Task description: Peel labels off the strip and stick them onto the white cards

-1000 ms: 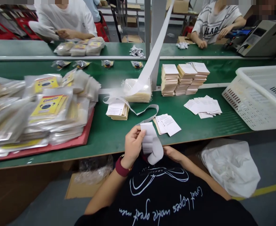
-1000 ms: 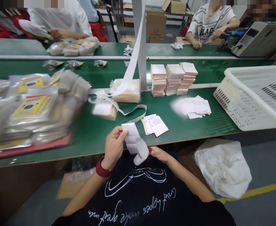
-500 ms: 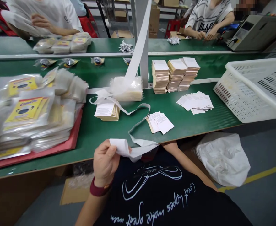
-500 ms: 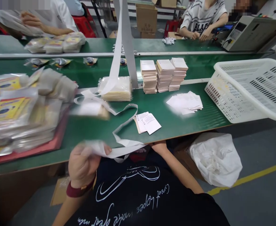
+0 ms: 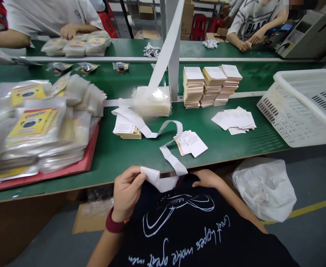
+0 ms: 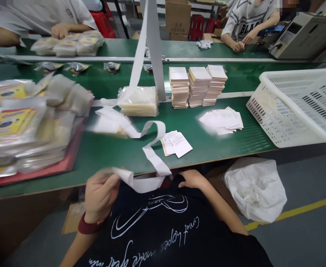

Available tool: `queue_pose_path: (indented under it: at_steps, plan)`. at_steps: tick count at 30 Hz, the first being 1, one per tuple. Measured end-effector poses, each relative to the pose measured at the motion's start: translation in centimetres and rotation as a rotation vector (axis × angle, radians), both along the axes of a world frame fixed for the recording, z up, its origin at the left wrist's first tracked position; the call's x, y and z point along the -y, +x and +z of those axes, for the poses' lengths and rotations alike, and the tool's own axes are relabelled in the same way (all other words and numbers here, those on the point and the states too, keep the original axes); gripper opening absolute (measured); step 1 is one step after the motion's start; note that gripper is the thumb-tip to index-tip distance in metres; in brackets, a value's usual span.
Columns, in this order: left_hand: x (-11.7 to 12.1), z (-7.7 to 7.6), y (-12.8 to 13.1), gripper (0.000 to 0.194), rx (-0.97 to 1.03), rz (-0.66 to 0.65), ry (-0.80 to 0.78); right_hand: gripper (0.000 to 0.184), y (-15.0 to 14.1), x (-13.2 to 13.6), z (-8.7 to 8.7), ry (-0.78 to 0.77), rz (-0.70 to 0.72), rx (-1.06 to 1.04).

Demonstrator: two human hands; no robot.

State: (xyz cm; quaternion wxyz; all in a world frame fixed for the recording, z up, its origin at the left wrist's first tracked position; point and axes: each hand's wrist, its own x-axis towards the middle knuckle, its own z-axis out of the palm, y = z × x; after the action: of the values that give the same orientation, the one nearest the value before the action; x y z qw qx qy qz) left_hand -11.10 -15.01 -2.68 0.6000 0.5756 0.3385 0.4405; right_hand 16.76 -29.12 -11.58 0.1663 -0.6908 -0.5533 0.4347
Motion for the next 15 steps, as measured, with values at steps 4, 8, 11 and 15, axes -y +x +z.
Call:
queue_pose_path:
  at_steps: [4,8,11,15]
  plan:
    - [0.3,1.2,2.5,0.023,-0.017,-0.166,0.043,0.039,0.6,0.7,6.4,0.128,0.220,-0.381]
    - [1.0,2.4,7.1,0.028,-0.088,-0.346,0.118,0.048,-2.0,-0.3,9.6,0.562,-0.232,-0.500]
    - [1.4,2.5,9.6,0.024,-0.130,-0.410,0.153,0.031,-3.6,-1.4,9.2,0.675,-0.549,-0.486]
    - [1.3,2.4,10.8,0.017,-0.214,-0.492,0.214,0.028,-3.9,-1.8,8.2,0.642,-0.721,-0.504]
